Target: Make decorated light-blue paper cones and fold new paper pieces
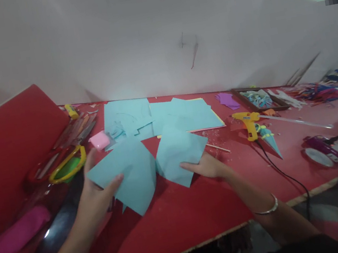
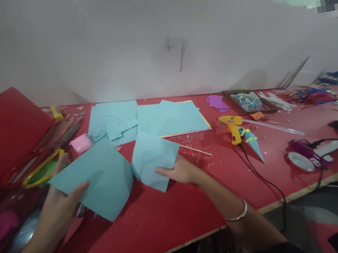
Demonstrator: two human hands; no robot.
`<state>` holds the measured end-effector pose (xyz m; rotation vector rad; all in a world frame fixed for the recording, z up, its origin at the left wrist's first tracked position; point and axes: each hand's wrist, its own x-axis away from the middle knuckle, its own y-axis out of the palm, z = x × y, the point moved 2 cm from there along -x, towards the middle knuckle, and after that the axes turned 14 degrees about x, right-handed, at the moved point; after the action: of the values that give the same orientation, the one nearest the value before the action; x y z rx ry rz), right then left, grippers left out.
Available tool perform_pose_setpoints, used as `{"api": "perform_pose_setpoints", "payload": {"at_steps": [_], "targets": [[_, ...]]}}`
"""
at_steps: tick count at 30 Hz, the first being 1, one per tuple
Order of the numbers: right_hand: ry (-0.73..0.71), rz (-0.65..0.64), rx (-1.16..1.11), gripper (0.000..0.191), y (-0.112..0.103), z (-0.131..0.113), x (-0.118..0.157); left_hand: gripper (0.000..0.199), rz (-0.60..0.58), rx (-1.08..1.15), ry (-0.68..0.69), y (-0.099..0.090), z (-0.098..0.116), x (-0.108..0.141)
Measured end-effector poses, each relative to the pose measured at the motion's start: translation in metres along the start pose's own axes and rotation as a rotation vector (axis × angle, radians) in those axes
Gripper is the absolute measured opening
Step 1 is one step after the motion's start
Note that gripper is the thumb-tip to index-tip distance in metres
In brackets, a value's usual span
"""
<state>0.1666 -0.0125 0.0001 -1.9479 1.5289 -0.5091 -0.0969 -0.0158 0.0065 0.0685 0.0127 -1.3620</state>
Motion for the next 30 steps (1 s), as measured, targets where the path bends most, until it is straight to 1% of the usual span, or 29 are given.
{"api": "perform_pose_setpoints", "payload": {"at_steps": [1, 2, 3, 4, 5, 6, 8, 11, 13, 14, 16, 18, 20, 25, 30], "targets": [[0.007, 0.044, 0.004, 0.040, -0.001, -0.001, -0.001, 0.077, -0.009, 0.129, -0.215, 0.001, -0.002, 0.001], [0.011, 0.093, 0.005, 0.036, -0.003, -0.002, -0.002, 0.067, -0.025, 0.245, -0.397, 0.003, -0.003, 0.003], [0.022, 0.143, -0.001, 0.033, -0.004, -0.002, -0.003, 0.056, -0.049, 0.328, -0.525, 0.005, -0.004, 0.006], [0.044, 0.185, -0.016, 0.031, -0.006, -0.003, -0.004, 0.045, -0.062, 0.358, -0.583, 0.007, -0.003, 0.008], [0.073, 0.218, -0.036, 0.030, -0.007, -0.004, -0.005, 0.036, -0.063, 0.353, -0.592, 0.009, -0.002, 0.009], [0.098, 0.243, -0.059, 0.029, -0.008, -0.005, -0.005, 0.031, -0.055, 0.332, -0.569, 0.011, -0.001, 0.009], [0.120, 0.289, -0.093, 0.029, -0.009, -0.006, -0.005, 0.029, 0.016, 0.298, -0.460, 0.014, 0.001, 0.007], [0.127, 0.350, -0.086, 0.028, -0.010, -0.007, -0.004, 0.020, 0.199, 0.307, -0.226, 0.016, 0.007, 0.002], [0.152, 0.388, -0.076, 0.034, -0.010, -0.006, -0.004, 0.022, 0.274, 0.225, -0.113, 0.018, 0.012, -0.001], [0.164, 0.406, -0.086, 0.035, -0.010, -0.006, -0.004, 0.021, 0.280, 0.150, -0.062, 0.018, 0.015, -0.001], [0.175, 0.428, -0.139, 0.035, -0.010, -0.006, -0.004, 0.019, 0.246, -0.013, 0.052, 0.020, 0.020, -0.002], [0.171, 0.421, -0.197, 0.034, -0.010, -0.008, -0.003, 0.018, 0.212, -0.142, 0.154, 0.020, 0.025, -0.001], [0.163, 0.413, -0.227, 0.033, -0.010, -0.010, -0.003, 0.018, 0.202, -0.221, 0.213, 0.019, 0.028, -0.001], [0.185, 0.405, -0.263, 0.033, -0.010, -0.010, -0.002, 0.017, 0.228, -0.322, 0.279, 0.015, 0.030, -0.004], [0.182, 0.435, -0.353, 0.033, -0.015, -0.001, -0.004, 0.014, 0.271, -0.271, 0.292, 0.005, 0.029, -0.012]]}}
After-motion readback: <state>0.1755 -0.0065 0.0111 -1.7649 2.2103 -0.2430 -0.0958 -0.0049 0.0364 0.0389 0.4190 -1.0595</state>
